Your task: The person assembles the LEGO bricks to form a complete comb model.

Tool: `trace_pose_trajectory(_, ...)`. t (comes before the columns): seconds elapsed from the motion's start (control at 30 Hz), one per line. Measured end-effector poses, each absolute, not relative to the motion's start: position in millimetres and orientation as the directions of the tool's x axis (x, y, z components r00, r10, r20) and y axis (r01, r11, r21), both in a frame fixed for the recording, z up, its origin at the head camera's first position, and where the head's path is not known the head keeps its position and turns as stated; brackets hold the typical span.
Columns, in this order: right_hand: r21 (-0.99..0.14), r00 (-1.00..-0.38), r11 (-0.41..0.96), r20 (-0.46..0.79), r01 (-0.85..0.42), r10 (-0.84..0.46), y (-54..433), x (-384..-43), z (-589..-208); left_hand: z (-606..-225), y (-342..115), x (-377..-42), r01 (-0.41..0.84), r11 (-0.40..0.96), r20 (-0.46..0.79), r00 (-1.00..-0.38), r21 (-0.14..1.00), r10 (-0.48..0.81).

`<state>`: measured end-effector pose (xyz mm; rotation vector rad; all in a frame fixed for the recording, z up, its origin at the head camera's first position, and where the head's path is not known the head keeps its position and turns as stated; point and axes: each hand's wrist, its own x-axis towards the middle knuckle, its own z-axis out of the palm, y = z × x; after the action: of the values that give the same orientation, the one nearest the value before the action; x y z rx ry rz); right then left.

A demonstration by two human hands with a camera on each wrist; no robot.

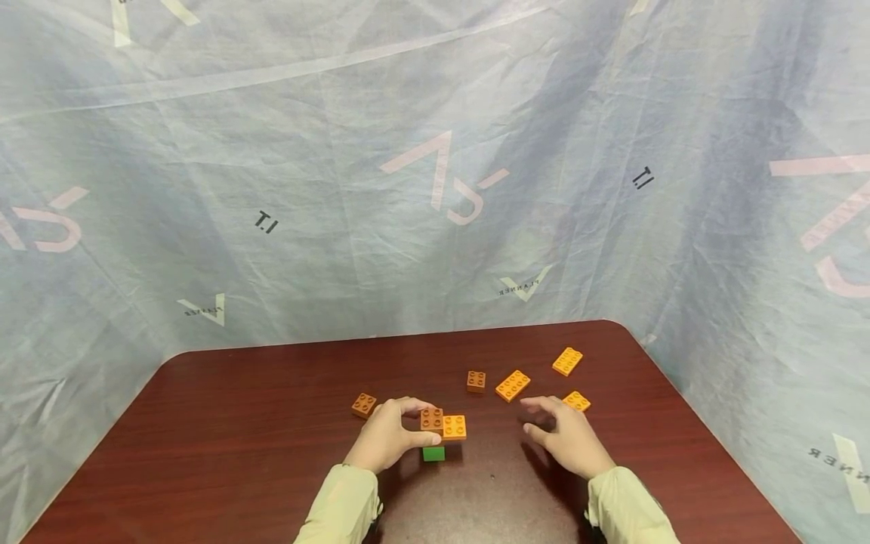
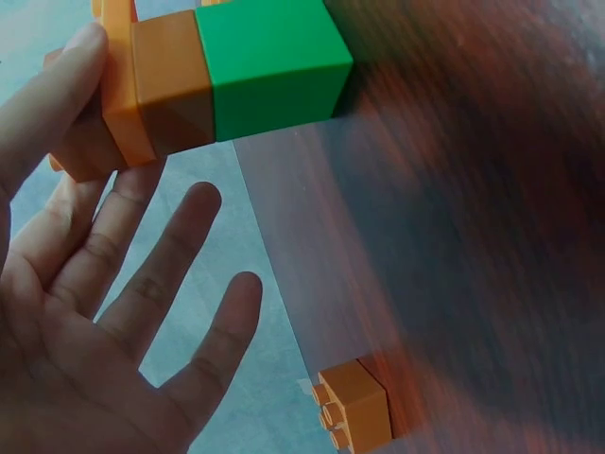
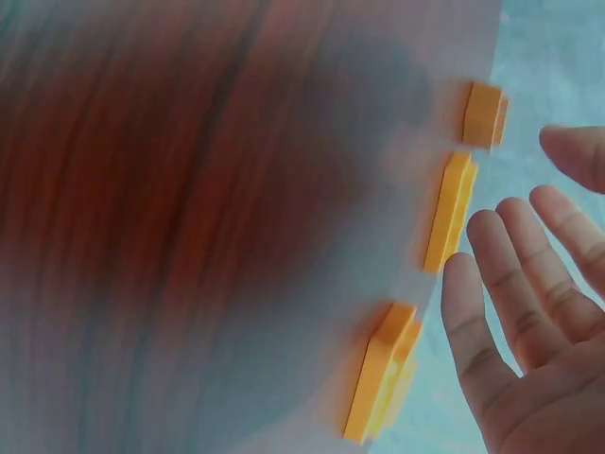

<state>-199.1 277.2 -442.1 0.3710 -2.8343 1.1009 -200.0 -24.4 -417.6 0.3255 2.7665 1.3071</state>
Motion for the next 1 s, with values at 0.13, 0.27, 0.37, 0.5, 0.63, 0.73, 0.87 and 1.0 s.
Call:
trace_pose_trajectory(0.13,-0.629,-0.968,0.736,0.187,-0.250,-0.169,291.2,-200.1,-442.1,-417.3,-25.3,-199.2,0.162,0.615,0.034,-0.976,0.771,0.214)
trace_pose_trajectory(0.27,-0.608,-0.966,0.754,0.215,-0.249,-0.145,303.6,-201.1,-442.0,-417.0,-25.5,-198.9,0.154,0.619,0.028,-0.978,0.770,0.208)
trace_pose_trajectory(0.37,-0.562,-0.962,0.790,0.237,-0.247,-0.133,312.9,-202.7,-442.3,-417.1,-25.1,-199.0,0.147,0.621,0.022,-0.979,0.770,0.205)
trace_pose_trajectory(0.5,-0.493,-0.958,0.838,0.264,-0.234,-0.112,323.3,-206.0,-442.8,-417.2,-24.6,-199.4,0.148,0.620,0.023,-0.978,0.771,0.205)
trace_pose_trajectory(0.63,-0.459,-0.956,0.859,0.273,-0.226,-0.105,329.9,-210.5,-443.6,-417.1,-24.8,-199.8,0.154,0.619,0.032,-0.978,0.770,0.204)
trace_pose_trajectory(0.73,-0.447,-0.959,0.867,0.261,-0.220,-0.108,332.7,-214.5,-444.7,-417.1,-25.0,-199.9,0.157,0.620,0.036,-0.979,0.769,0.203)
trace_pose_trajectory(0.87,-0.442,-0.962,0.870,0.245,-0.218,-0.117,335.0,-219.9,-446.2,-417.6,-25.2,-199.7,0.155,0.618,0.036,-0.979,0.770,0.201)
trace_pose_trajectory(1.0,-0.438,-0.964,0.872,0.233,-0.219,-0.125,337.6,-224.2,-448.6,-418.2,-25.2,-199.3,0.150,0.616,0.031,-0.979,0.773,0.200)
